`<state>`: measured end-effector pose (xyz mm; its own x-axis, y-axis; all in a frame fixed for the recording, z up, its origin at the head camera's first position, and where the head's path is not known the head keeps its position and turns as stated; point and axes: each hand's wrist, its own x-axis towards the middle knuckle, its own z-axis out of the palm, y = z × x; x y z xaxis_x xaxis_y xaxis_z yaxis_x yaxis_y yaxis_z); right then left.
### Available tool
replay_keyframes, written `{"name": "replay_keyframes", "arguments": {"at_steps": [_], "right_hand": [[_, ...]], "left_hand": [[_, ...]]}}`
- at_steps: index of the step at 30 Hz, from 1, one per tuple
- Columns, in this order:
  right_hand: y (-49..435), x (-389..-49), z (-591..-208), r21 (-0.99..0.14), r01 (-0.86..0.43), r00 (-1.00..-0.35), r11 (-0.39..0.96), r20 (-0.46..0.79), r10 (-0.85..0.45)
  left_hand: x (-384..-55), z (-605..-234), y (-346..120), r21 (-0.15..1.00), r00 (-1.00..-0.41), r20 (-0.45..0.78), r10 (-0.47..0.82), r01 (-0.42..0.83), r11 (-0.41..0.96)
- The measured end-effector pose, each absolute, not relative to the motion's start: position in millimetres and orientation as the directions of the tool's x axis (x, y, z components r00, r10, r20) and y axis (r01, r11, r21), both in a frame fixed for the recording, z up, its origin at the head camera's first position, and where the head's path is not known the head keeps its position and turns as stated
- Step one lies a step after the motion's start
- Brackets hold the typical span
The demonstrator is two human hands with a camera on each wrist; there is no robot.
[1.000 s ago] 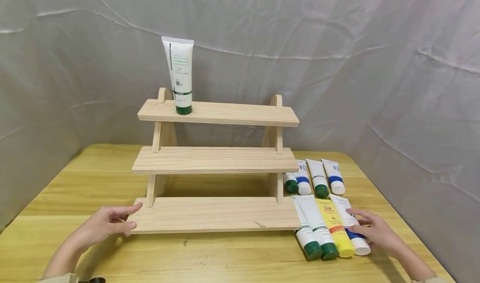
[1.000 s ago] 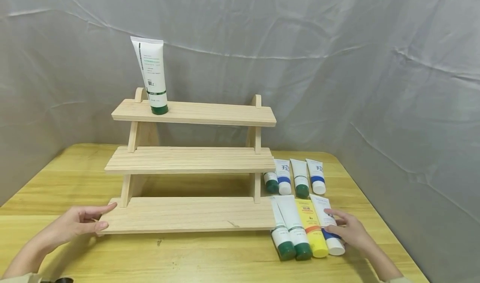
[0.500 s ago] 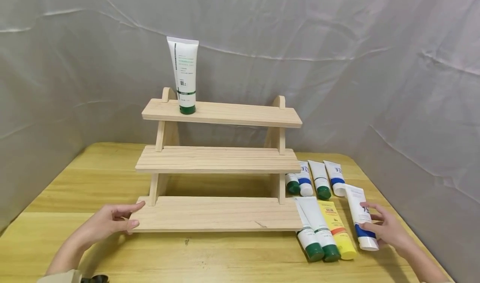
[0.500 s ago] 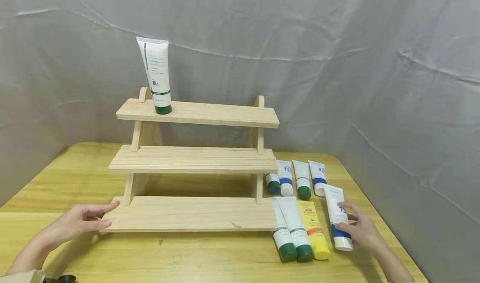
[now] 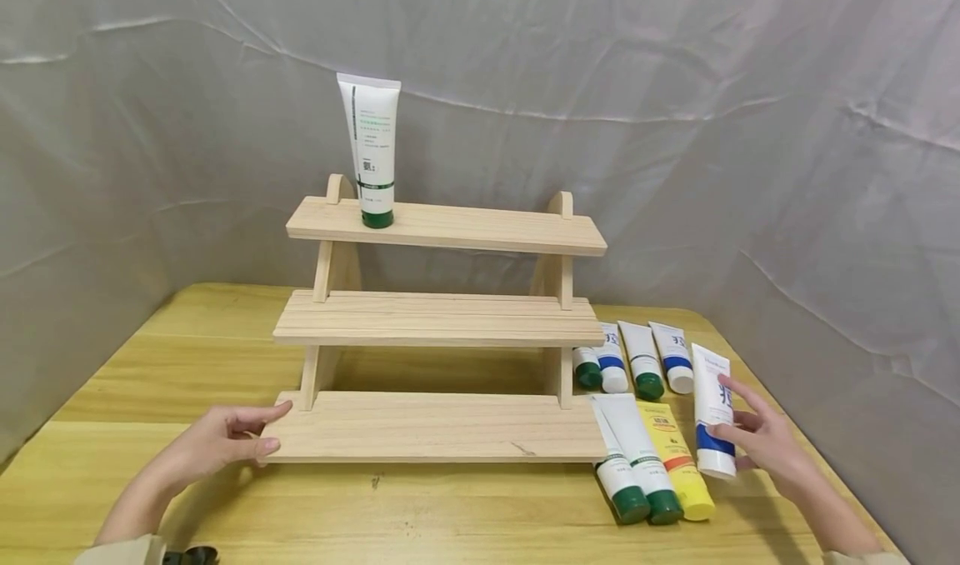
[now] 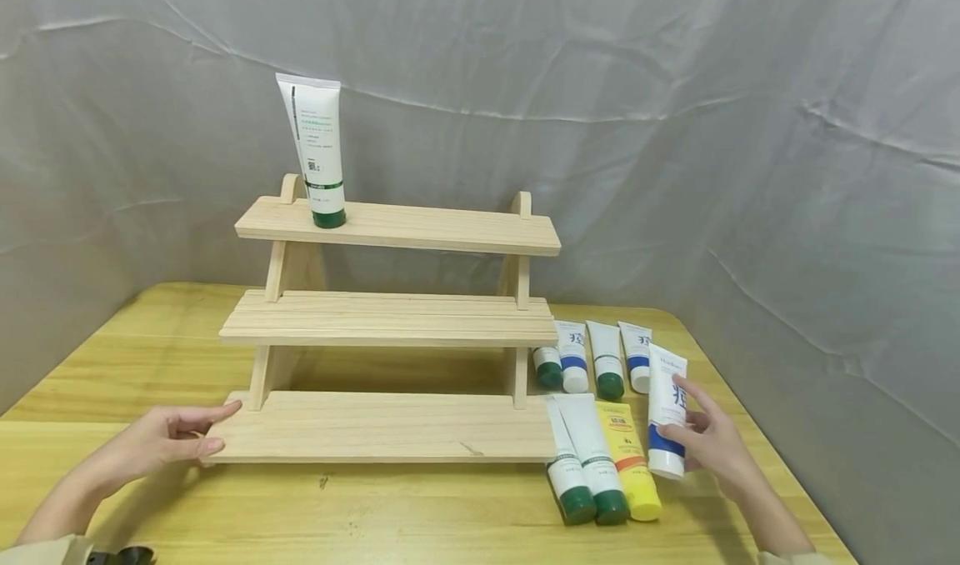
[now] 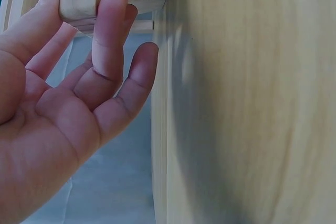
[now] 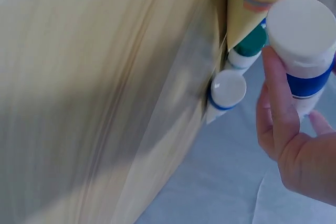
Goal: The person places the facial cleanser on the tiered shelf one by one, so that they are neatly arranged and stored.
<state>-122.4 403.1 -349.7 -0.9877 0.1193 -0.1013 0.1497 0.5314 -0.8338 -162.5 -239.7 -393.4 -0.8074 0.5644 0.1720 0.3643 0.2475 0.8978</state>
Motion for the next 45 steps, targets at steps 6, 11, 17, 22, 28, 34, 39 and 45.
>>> {"name": "replay_keyframes", "arguments": {"at_steps": [6, 11, 17, 22, 28, 34, 39, 45], "right_hand": [[389.4, -126.0, -346.5, -0.867, 0.119, -0.984, 0.485, -0.036, 0.175], [381.6, -130.4, -345.0, -0.91, 0.039, -0.987, 0.413, 0.03, 0.159], [371.5, -137.9, -343.0, -0.939, -0.045, -0.979, 0.342, 0.11, 0.172], [361.7, -142.2, -338.6, -0.952, -0.078, -0.977, 0.295, 0.132, 0.169], [349.2, -145.9, -336.2, -0.963, -0.156, -0.976, 0.22, 0.185, 0.116], [338.9, -151.0, -333.8, -0.961, -0.212, -0.972, 0.174, 0.226, 0.06], [327.2, -156.1, -328.5, -0.949, -0.221, -0.97, 0.224, 0.238, 0.054], [313.4, -162.2, -322.5, -0.946, -0.25, -0.963, 0.206, 0.265, 0.05]], "left_hand": [[-162.3, -392.9, -239.1, 0.903, -0.812, 0.162, 0.561, 0.351, 0.248], [-161.8, -393.1, -239.2, 0.893, -0.814, 0.163, 0.557, 0.362, 0.266], [-162.0, -392.5, -239.0, 0.902, -0.811, 0.16, 0.563, 0.352, 0.251], [-161.7, -392.6, -238.9, 0.908, -0.812, 0.156, 0.563, 0.342, 0.241], [-161.6, -392.0, -238.9, 0.903, -0.813, 0.16, 0.56, 0.35, 0.25], [-161.2, -392.0, -239.2, 0.905, -0.807, 0.169, 0.567, 0.355, 0.236], [-161.1, -392.2, -239.3, 0.907, -0.812, 0.162, 0.561, 0.347, 0.239], [-160.7, -391.7, -239.0, 0.91, -0.814, 0.158, 0.559, 0.34, 0.237]]}}
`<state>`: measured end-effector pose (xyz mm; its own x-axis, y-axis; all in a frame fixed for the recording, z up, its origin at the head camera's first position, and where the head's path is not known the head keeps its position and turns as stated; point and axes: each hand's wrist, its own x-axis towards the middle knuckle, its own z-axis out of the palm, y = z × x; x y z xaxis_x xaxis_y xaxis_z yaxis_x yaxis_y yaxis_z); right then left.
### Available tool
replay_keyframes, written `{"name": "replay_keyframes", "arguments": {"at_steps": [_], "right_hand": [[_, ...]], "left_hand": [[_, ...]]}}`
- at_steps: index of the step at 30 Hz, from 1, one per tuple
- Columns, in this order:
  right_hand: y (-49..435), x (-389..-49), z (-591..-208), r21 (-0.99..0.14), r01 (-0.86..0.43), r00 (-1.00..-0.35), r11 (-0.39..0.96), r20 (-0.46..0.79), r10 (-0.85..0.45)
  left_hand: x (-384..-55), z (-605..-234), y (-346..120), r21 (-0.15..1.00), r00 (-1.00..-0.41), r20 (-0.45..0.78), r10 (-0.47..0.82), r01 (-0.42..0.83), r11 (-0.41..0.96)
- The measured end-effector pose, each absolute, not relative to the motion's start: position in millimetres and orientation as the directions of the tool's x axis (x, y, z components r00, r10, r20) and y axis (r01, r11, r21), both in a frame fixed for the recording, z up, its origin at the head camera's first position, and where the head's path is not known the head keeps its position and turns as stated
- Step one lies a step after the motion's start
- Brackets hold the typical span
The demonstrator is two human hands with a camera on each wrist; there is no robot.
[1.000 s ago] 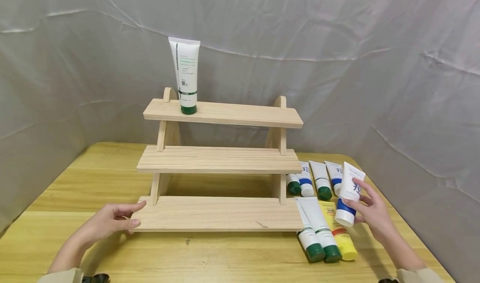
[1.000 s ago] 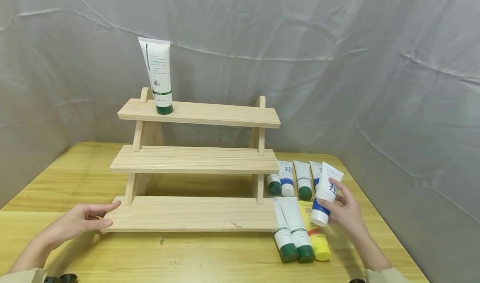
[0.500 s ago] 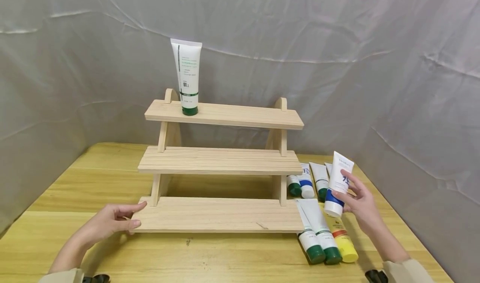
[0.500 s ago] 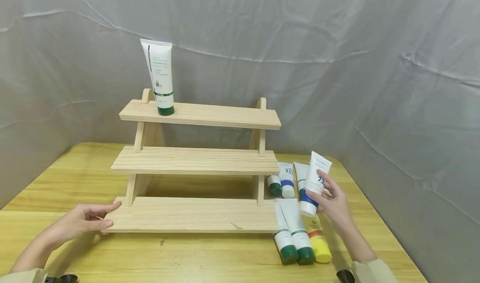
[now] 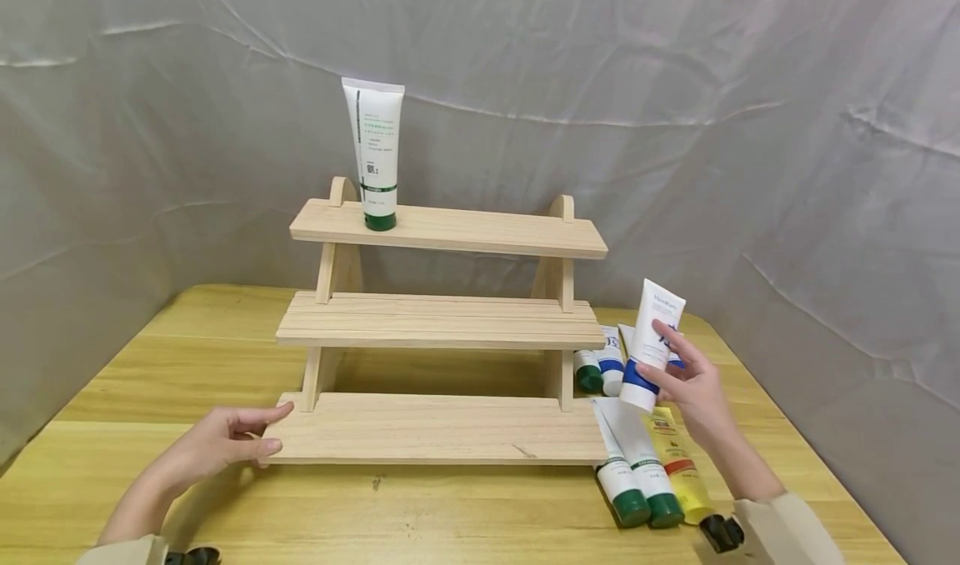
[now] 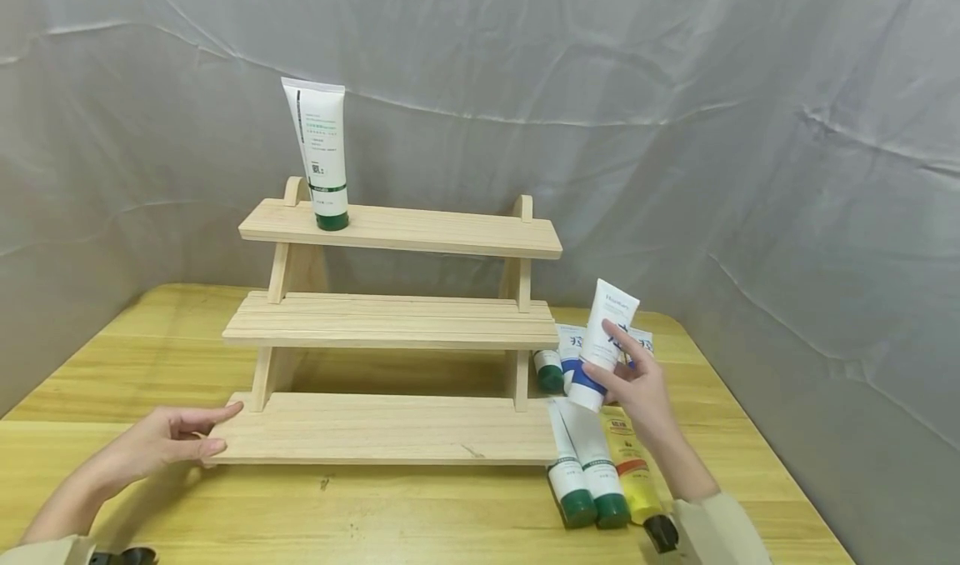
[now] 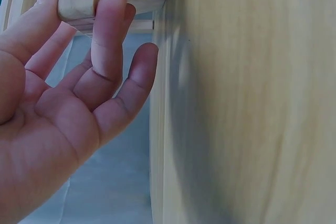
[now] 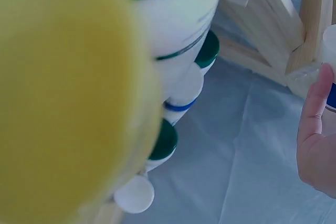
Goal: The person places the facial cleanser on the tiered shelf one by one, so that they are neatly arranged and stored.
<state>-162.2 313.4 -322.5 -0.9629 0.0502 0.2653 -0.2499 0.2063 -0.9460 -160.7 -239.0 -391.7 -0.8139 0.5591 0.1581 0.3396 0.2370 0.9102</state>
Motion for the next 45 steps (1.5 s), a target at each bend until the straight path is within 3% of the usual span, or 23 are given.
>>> {"name": "replay_keyframes", "arguments": {"at_steps": [8, 18, 25, 32, 45], "right_hand": [[293.2, -172.4, -314.3, -0.96, -0.281, -0.959, -0.004, 0.281, 0.031], [265.6, -184.0, -307.9, -0.926, -0.349, -0.932, -0.145, 0.36, -0.053], [249.7, -191.7, -300.8, -0.923, -0.381, -0.922, -0.06, 0.384, -0.05], [238.4, -197.5, -295.8, -0.923, -0.372, -0.922, -0.097, 0.379, -0.073], [219.9, -208.6, -280.4, -0.923, -0.385, -0.914, -0.025, 0.384, -0.13]], "left_hand": [[-160.4, -391.1, -238.2, 0.917, -0.823, 0.136, 0.552, 0.315, 0.244], [-161.0, -392.0, -238.7, 0.918, -0.829, 0.123, 0.546, 0.304, 0.255], [-161.5, -392.0, -239.4, 0.913, -0.827, 0.135, 0.546, 0.318, 0.256], [-161.8, -392.8, -239.6, 0.915, -0.823, 0.141, 0.551, 0.32, 0.244], [-160.5, -391.2, -239.5, 0.905, -0.826, 0.122, 0.551, 0.321, 0.28]]}}
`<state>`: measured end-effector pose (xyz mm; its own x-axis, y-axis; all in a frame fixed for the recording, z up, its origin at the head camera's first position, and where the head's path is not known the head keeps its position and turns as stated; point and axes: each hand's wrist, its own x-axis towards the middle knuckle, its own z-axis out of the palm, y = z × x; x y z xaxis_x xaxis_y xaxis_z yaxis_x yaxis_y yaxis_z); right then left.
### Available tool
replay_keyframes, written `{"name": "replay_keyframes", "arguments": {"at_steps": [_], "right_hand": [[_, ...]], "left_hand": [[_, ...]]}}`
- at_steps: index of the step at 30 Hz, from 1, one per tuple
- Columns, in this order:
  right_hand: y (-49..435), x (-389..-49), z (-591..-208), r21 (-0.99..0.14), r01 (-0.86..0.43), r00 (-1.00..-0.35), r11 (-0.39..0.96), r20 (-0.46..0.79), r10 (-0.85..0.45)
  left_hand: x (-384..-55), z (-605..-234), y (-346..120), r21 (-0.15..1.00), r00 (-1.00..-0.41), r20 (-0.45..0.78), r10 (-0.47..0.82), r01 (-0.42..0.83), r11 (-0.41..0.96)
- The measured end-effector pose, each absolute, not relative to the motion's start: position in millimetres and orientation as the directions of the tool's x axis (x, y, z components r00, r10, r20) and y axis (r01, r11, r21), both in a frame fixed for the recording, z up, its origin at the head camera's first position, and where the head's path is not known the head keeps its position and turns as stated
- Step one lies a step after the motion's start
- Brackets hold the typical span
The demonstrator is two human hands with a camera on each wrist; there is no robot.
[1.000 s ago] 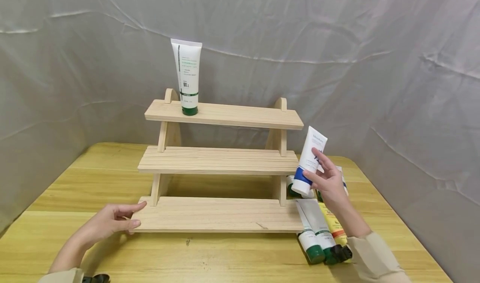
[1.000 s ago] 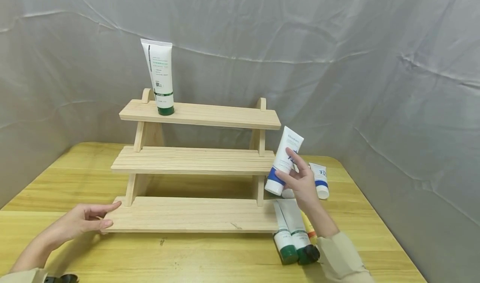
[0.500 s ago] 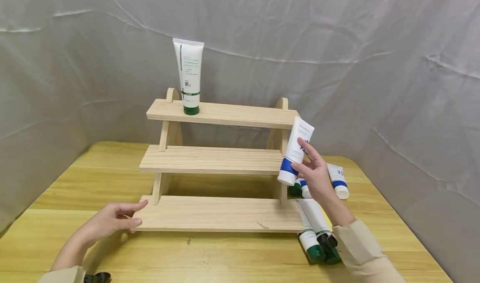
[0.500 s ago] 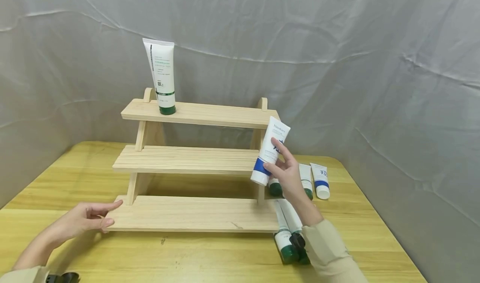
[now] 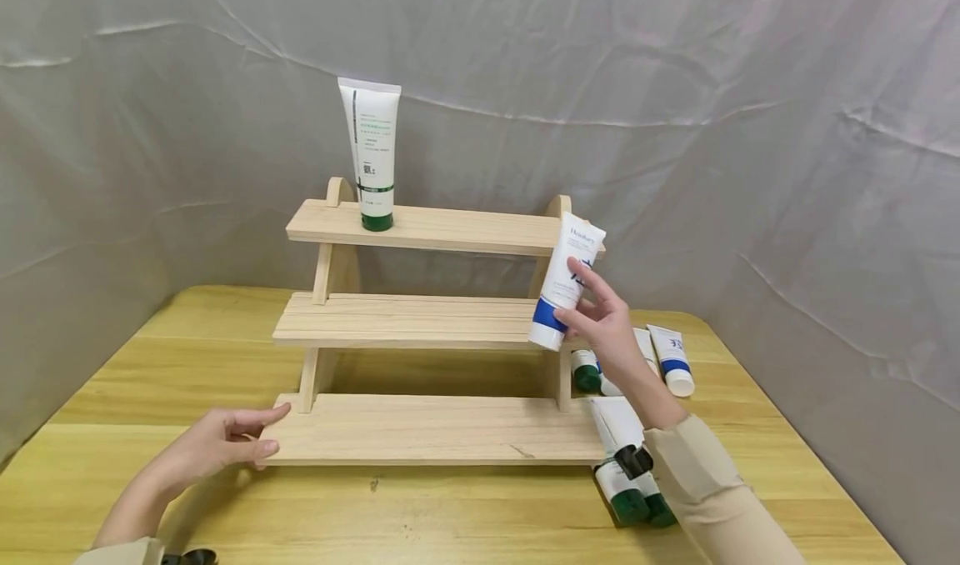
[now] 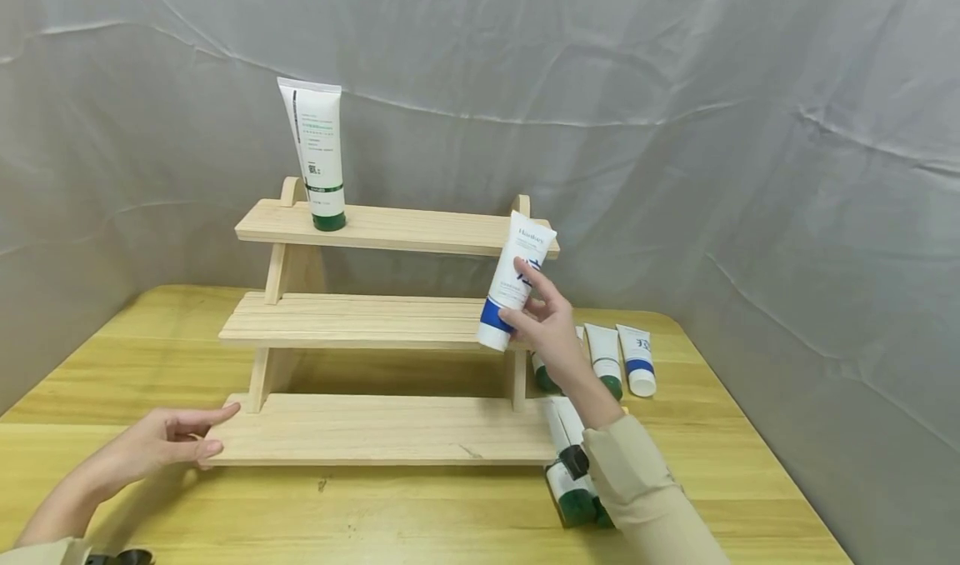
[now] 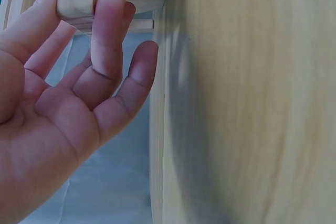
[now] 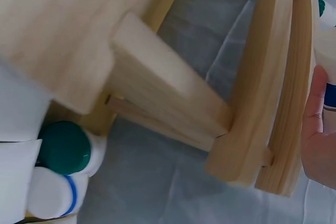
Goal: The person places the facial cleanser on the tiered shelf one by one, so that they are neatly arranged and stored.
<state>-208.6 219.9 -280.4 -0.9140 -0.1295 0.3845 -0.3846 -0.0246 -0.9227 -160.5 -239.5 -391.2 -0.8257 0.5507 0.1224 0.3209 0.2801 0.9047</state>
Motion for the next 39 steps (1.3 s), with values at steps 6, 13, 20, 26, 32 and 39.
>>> {"name": "replay_keyframes", "arguments": {"at_steps": [6, 13, 20, 26, 32, 39], "right_hand": [[202.1, -218.9, -268.3, -0.891, -0.453, -0.881, -0.039, 0.454, -0.132], [179.2, -226.2, -258.7, -0.871, -0.488, -0.864, -0.066, 0.492, -0.109], [162.1, -238.9, -254.5, -0.845, -0.533, -0.841, -0.037, 0.535, -0.081], [147.9, -250.1, -247.4, -0.814, -0.579, -0.813, -0.045, 0.581, -0.037], [136.4, -256.3, -240.4, -0.805, -0.588, -0.808, -0.072, 0.589, 0.017], [133.2, -264.6, -238.2, -0.794, -0.604, -0.797, -0.071, 0.604, 0.027]], "left_hand": [[-160.7, -392.5, -240.3, 0.901, -0.818, 0.143, 0.558, 0.34, 0.268], [-160.7, -391.9, -239.6, 0.896, -0.819, 0.148, 0.555, 0.349, 0.276], [-160.3, -391.1, -240.1, 0.907, -0.819, 0.129, 0.558, 0.325, 0.267], [-161.8, -391.7, -239.4, 0.906, -0.821, 0.132, 0.555, 0.327, 0.268], [-164.0, -392.9, -239.7, 0.893, -0.806, 0.167, 0.569, 0.368, 0.26], [-163.2, -389.1, -236.4, 0.871, -0.815, 0.137, 0.563, 0.37, 0.323]]}}
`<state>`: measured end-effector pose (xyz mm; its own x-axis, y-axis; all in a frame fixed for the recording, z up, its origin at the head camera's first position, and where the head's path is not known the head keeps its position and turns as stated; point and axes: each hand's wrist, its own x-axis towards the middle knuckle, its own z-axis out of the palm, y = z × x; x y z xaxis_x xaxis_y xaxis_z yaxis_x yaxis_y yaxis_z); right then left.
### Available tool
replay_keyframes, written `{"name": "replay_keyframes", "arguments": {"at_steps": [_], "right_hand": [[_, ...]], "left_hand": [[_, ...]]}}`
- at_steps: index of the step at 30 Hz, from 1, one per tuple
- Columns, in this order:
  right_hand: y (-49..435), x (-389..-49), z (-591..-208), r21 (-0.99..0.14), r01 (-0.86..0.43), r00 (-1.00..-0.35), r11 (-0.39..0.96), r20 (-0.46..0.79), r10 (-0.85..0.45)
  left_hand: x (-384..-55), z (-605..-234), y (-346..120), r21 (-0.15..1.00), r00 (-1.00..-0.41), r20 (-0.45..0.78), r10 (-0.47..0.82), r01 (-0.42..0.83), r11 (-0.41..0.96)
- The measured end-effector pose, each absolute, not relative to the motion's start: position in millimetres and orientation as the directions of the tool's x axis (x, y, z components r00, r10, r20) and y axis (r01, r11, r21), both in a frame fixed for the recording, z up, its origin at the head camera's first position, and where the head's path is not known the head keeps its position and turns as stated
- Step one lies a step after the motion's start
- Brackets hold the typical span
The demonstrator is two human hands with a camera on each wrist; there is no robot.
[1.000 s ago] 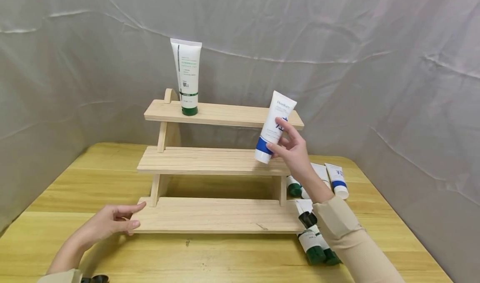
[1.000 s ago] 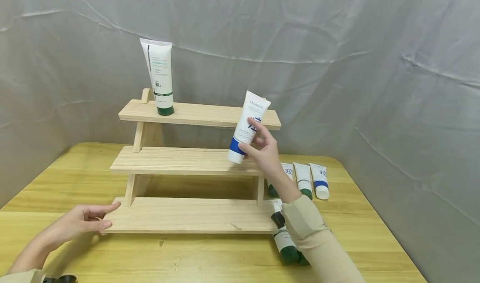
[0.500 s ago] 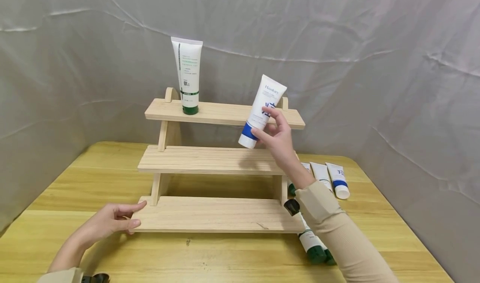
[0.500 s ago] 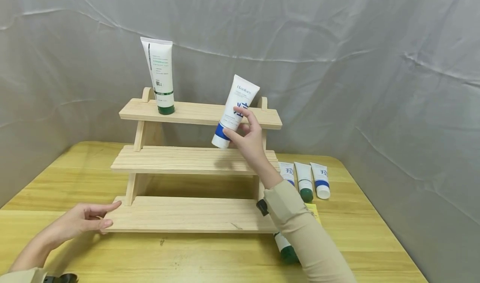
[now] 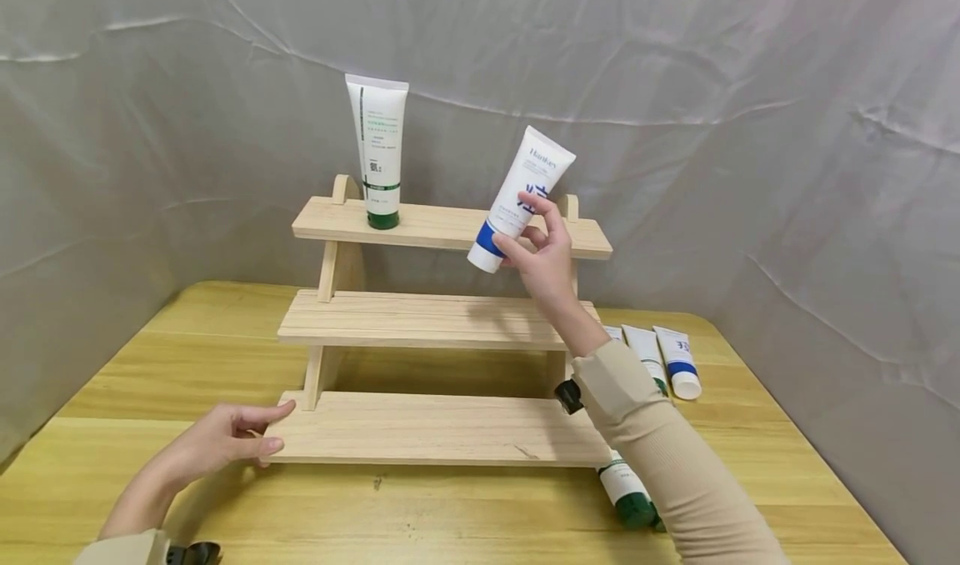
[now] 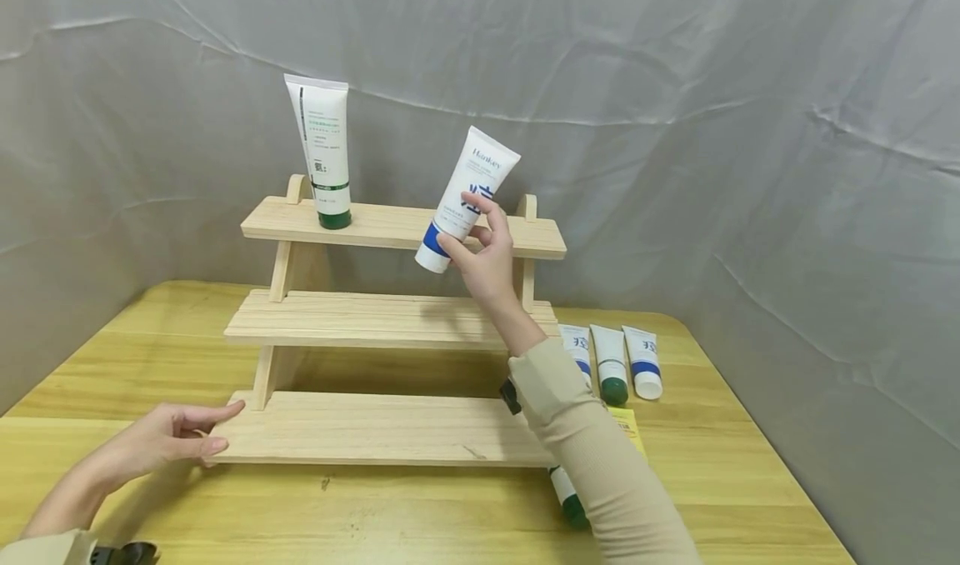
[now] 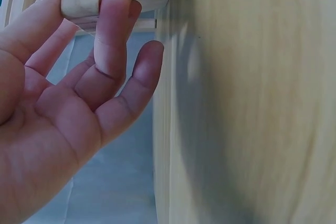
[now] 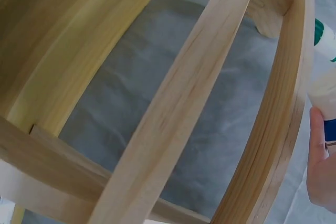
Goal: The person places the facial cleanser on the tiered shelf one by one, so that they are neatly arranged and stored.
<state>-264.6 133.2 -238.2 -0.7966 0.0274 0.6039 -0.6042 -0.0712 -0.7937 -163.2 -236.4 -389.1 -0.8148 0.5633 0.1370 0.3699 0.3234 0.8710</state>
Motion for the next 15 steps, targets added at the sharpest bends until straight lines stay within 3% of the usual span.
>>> {"name": "replay_keyframes", "arguments": {"at_steps": [9, 15], "right_hand": [[122.1, -272.1, -230.4, -0.741, -0.67, -0.743, -0.052, 0.668, 0.05], [112.2, -282.0, -229.7, -0.613, -0.788, -0.611, 0.047, 0.79, 0.048]], "left_hand": [[-163.6, -390.3, -237.1, 0.879, -0.809, 0.143, 0.571, 0.369, 0.302], [-162.5, -389.1, -236.5, 0.881, -0.828, 0.122, 0.547, 0.344, 0.324]]}}
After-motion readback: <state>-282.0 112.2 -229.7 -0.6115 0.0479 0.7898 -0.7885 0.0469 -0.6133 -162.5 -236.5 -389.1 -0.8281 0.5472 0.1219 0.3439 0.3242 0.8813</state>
